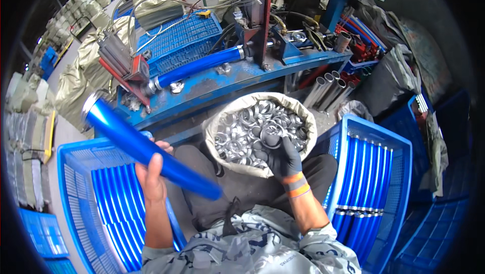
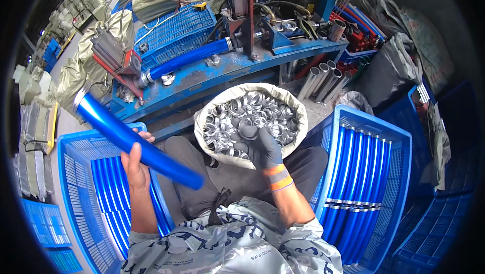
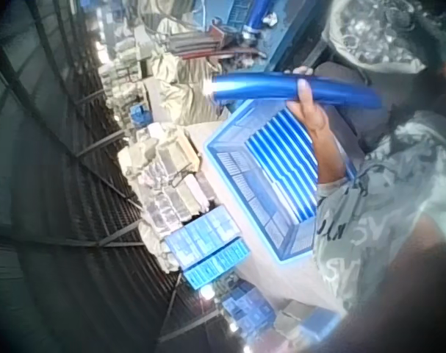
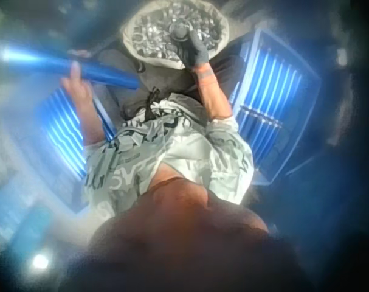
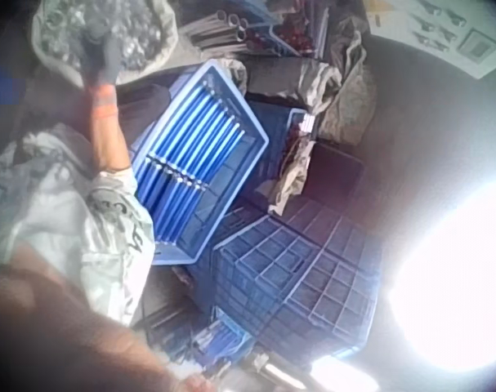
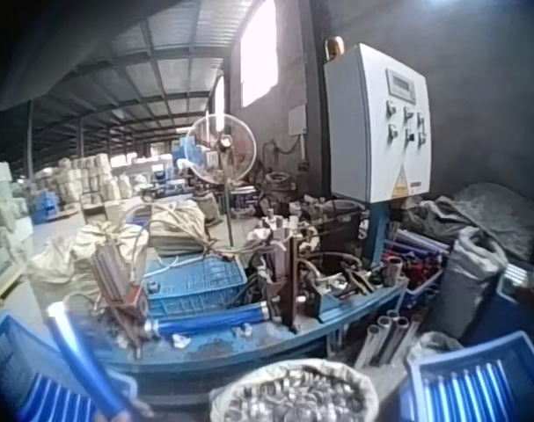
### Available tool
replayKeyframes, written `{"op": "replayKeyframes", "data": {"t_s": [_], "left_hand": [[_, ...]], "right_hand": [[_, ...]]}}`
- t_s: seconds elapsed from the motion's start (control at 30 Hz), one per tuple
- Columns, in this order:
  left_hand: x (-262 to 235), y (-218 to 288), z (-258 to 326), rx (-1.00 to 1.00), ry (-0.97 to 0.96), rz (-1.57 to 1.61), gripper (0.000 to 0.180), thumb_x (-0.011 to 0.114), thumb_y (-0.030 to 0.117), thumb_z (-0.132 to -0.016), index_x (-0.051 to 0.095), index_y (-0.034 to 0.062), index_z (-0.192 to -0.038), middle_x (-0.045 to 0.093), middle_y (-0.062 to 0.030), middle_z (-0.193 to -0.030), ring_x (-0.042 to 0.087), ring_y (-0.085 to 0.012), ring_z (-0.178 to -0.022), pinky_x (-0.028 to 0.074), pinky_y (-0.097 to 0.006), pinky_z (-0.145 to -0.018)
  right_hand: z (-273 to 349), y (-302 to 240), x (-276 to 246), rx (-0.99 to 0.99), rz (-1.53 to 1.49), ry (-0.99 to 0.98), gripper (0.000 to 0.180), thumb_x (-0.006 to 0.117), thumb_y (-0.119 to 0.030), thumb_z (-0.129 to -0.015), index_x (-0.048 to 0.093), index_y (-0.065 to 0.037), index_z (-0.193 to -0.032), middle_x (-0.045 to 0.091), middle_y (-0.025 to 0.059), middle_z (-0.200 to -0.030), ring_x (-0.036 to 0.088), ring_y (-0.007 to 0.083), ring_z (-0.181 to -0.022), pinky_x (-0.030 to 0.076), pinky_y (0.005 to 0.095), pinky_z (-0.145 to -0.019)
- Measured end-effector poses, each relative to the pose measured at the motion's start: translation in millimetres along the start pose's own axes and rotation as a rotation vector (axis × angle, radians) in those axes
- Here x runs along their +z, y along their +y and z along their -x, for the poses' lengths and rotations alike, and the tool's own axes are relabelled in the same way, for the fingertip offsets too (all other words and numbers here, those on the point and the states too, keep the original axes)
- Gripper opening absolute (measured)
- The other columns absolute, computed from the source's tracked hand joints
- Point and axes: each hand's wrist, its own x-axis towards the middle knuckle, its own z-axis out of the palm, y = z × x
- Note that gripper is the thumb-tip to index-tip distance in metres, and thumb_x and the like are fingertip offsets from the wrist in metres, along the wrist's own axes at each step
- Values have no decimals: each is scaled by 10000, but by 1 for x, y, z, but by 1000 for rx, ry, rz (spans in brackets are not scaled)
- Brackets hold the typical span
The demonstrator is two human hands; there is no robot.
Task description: The person assembles metal rings onto blue metal tubes by hand, then places the assembled units into a blue plastic crate.
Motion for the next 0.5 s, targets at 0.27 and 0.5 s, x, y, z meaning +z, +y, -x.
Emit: {"op": "replayKeyframes", "data": {"t_s": [0.27, 0.5], "left_hand": [[20, -32, 21, -242, 125, 551, 519, 678, 476, -1185, 629, 99, -1538, 762, -194, -1445, 777, -331, -1290, 674, -517, -1038], [15, -43, 35, -178, 118, 547, 472, 695, 396, -1186, 627, 89, -1539, 750, -202, -1474, 774, -351, -1312, 695, -526, -1051]], "right_hand": [[1, -7, 39, -131, 103, -42, 935, 962, -406, -971, 507, -54, -1709, 689, 214, -1586, 757, 324, -1365, 680, 459, -1092], [5, -8, 68, -94, 390, 81, 986, 913, -76, -835, 504, 53, -1723, 686, 163, -1620, 668, 274, -1474, 474, 438, -1299]]}}
